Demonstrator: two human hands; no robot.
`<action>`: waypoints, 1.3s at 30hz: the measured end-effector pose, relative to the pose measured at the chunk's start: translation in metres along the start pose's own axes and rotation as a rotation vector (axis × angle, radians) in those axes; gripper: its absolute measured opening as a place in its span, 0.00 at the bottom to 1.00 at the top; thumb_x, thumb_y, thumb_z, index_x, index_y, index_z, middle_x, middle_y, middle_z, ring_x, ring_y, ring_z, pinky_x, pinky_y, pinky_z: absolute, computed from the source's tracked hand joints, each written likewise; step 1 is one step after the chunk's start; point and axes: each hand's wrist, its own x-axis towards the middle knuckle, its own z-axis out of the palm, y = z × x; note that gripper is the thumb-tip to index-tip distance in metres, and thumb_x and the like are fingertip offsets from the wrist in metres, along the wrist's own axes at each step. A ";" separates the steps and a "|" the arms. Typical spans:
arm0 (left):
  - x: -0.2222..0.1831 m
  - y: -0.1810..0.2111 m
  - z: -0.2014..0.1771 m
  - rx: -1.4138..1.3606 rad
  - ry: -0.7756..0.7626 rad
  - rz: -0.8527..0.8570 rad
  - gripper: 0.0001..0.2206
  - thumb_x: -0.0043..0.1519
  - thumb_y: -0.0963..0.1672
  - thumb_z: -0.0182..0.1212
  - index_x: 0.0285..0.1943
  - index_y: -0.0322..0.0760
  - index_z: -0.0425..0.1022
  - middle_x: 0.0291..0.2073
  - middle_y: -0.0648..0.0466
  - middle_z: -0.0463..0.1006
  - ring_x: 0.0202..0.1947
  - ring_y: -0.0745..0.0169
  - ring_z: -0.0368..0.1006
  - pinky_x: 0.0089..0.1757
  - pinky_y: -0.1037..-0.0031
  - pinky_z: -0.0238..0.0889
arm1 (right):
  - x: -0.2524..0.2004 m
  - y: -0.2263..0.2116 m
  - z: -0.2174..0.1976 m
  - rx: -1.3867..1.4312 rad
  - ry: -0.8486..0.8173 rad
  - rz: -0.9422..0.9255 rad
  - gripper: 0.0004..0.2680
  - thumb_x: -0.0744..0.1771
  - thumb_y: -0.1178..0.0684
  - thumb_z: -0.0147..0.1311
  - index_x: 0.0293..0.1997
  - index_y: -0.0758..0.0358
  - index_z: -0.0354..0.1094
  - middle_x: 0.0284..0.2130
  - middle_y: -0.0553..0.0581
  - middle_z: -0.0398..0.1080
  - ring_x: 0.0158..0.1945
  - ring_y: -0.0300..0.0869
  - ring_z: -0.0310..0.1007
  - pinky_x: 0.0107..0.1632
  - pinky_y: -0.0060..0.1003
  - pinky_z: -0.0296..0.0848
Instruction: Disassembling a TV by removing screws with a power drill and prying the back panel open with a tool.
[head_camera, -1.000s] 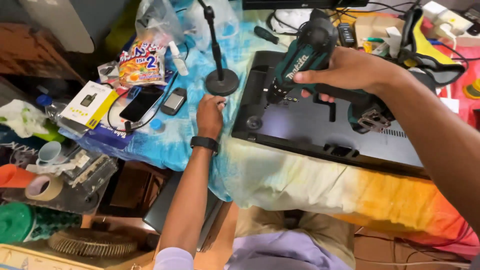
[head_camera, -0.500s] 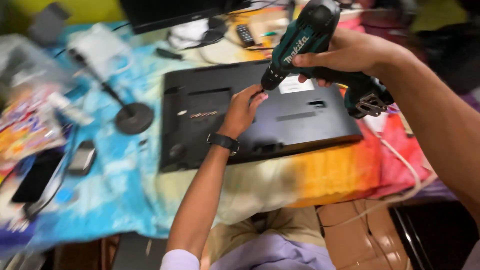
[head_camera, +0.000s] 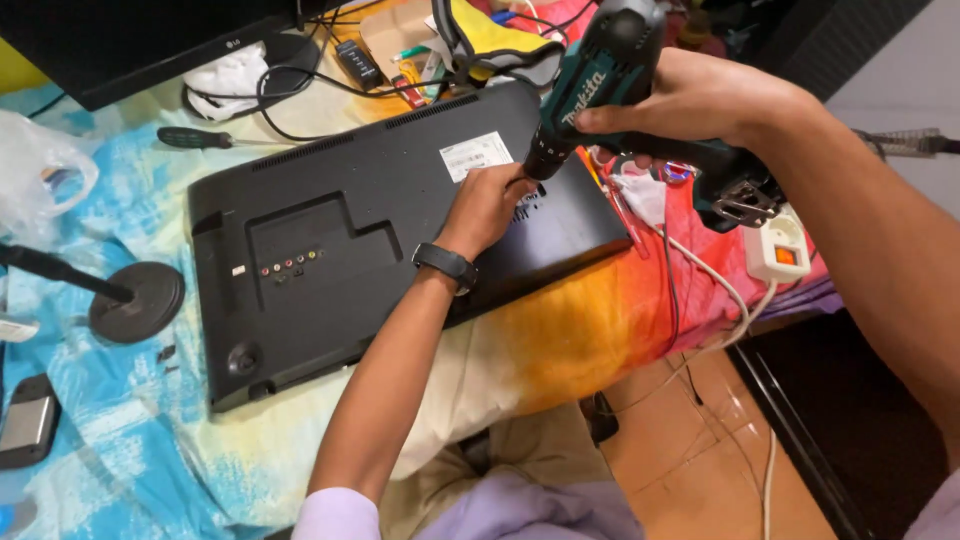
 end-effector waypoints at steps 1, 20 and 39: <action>0.008 -0.005 -0.002 0.001 0.000 -0.004 0.08 0.66 0.43 0.58 0.32 0.40 0.75 0.24 0.53 0.79 0.27 0.51 0.73 0.30 0.67 0.54 | 0.013 0.006 -0.003 0.001 -0.004 -0.001 0.07 0.69 0.50 0.57 0.50 0.57 0.76 0.36 0.48 0.74 0.30 0.37 0.66 0.30 0.33 0.69; -0.007 -0.047 -0.021 -0.016 0.118 0.054 0.09 0.65 0.43 0.60 0.32 0.37 0.79 0.24 0.54 0.80 0.26 0.61 0.74 0.31 0.67 0.56 | 0.050 -0.016 0.016 -0.149 -0.041 -0.067 0.13 0.67 0.46 0.57 0.57 0.52 0.74 0.48 0.44 0.76 0.52 0.33 0.69 0.57 0.32 0.67; -0.022 -0.052 -0.009 -0.196 0.070 -0.014 0.06 0.68 0.44 0.58 0.38 0.45 0.79 0.36 0.61 0.84 0.40 0.64 0.78 0.43 0.68 0.65 | 0.033 -0.025 0.029 -0.243 -0.019 0.076 0.14 0.65 0.40 0.58 0.52 0.53 0.75 0.43 0.50 0.78 0.46 0.38 0.73 0.51 0.37 0.70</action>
